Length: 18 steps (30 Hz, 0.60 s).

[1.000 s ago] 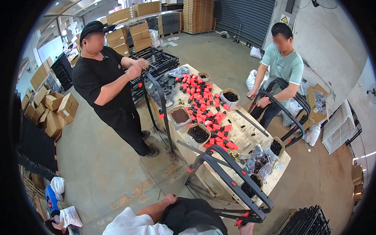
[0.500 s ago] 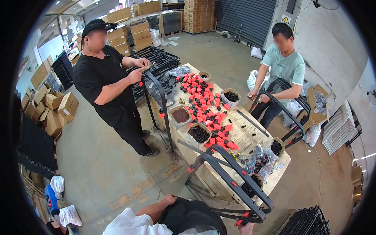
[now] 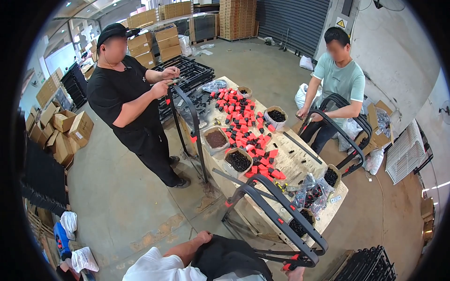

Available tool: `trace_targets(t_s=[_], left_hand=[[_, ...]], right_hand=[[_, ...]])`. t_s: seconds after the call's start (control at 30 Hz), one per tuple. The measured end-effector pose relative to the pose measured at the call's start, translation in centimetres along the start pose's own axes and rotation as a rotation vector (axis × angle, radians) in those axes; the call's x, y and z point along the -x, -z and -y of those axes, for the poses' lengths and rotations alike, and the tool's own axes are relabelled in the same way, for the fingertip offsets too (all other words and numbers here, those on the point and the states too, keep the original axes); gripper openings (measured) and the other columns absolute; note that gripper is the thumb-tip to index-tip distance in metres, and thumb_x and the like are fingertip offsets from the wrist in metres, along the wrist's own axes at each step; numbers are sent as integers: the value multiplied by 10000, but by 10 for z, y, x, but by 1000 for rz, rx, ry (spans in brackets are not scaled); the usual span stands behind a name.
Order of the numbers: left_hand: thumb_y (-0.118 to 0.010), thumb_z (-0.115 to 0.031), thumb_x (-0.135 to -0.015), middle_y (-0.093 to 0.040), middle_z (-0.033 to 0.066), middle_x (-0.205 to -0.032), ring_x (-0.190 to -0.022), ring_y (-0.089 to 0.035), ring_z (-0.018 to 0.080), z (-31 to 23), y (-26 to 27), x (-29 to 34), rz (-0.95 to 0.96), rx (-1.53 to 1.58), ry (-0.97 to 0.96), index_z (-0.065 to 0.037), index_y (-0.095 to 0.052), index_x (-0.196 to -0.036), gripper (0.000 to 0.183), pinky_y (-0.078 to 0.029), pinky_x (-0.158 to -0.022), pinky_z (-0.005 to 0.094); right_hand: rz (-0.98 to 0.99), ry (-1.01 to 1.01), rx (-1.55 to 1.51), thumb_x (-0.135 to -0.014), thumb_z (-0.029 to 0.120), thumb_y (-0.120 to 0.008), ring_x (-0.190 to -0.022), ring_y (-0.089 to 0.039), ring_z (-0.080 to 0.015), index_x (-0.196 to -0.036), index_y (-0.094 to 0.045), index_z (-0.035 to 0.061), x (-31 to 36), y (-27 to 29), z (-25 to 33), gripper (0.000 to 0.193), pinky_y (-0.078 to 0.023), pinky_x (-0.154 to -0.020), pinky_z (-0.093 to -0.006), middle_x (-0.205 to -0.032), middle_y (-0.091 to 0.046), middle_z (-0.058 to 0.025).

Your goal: Assemble a metal frame using a power drill and electrical wires.

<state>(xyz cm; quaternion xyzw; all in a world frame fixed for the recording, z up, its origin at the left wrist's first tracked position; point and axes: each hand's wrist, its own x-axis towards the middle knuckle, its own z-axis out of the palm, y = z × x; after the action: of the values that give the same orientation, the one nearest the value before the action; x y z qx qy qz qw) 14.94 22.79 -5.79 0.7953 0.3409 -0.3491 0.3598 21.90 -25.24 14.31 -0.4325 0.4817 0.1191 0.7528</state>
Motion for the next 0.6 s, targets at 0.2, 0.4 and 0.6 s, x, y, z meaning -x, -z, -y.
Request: trace_targets(t_s=[0.2, 0.4, 0.6], left_hand=[[-606, -447, -982, -696, 145, -1382, -1327, -626, 350, 7, 2, -3, -22, -4, -27, -169, -748, -1314, 456, -487, -1136, 448], [-610, -435, -980, -698, 161, -1372, -1320, -630, 354, -4, 9, 1, -27, -3, -24, -151, -747, -1309, 455, -496, -1125, 448], [-578, -429, -968, -708, 177, -1341, -1300, -643, 366, 1, 24, -9, -74, 54, -44, -136, -751, -1294, 471, -503, -1112, 456]], right_hand=[[9, -13, 24, -1068, 531, -424, -417, -455, -293, -834, -579, 175, 3, -3, 0, 453, -393, -340, -418, -621, -572, -107], [10, -13, 40, -1068, 530, -425, -416, -453, -291, -834, -579, 176, 6, -1, 2, 452, -389, -339, -417, -620, -569, -106], [24, -26, 67, -1067, 530, -425, -416, -451, -290, -834, -579, 177, 13, -4, 4, 451, -385, -337, -416, -619, -567, -104]])
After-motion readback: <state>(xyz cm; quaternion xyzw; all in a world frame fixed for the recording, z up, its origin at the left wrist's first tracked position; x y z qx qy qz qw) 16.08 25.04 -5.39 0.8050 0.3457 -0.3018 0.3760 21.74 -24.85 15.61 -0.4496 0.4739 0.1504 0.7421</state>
